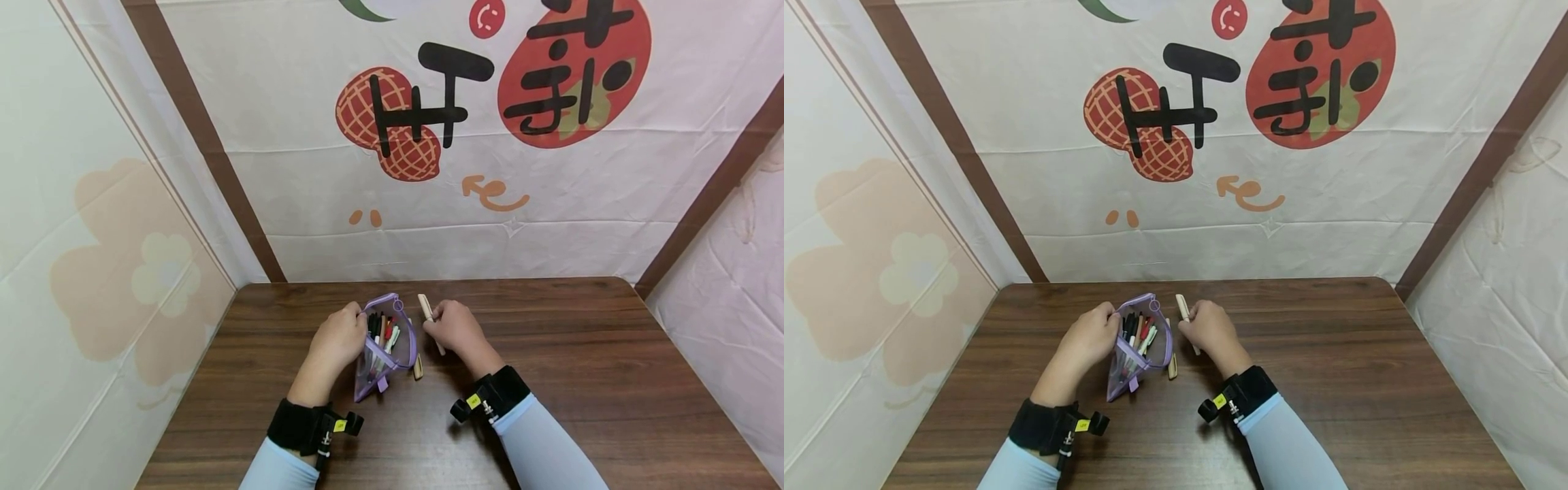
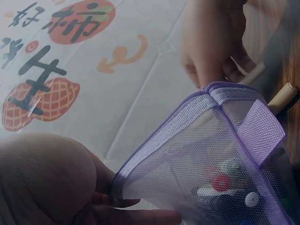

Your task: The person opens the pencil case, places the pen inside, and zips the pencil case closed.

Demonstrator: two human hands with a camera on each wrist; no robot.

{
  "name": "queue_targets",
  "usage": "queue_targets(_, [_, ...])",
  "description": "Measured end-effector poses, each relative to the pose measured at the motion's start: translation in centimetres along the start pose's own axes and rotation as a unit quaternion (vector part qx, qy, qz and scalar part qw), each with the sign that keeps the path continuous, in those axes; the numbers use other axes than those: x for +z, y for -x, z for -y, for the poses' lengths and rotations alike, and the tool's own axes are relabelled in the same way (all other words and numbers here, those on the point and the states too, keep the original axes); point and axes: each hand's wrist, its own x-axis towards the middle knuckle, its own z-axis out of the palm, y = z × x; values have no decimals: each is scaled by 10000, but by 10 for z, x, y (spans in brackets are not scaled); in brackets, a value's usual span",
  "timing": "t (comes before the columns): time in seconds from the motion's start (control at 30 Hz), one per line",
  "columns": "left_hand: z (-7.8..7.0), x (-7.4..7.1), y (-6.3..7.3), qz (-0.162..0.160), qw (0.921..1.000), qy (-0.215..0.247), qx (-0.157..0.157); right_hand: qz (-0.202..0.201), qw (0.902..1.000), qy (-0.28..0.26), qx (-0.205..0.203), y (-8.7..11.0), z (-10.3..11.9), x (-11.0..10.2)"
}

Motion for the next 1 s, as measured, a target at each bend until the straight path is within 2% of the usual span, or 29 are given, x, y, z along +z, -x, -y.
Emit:
queue_targets(0.13, [0, 0, -1, -2, 10000, -25, -4, 18, 9976, -683, -101, 1, 4, -4])
queue_targets(0.3, [0, 0, -1, 12, 10000, -31, -17, -62, 9894, -1421, -288, 1, 9, -6])
queue_targets(0.4, [0, 0, 0, 14, 10000, -29, -29, -116, 9793, -1992, -324, 1, 10, -7])
queue_targets(0.5, [0, 0, 0, 9, 10000, -36, -30, -143, 9651, -2596, -310, 1, 13, -8])
queue_targets(0.77, [0, 0, -1, 4, 10000, -57, -17, -113, 9315, -3619, -356, 2, 18, -5])
queue_targets(1.0, [-1, 0, 0, -23, 10000, -84, -32, 287, 9203, -3885, -369, 8, 24, 13])
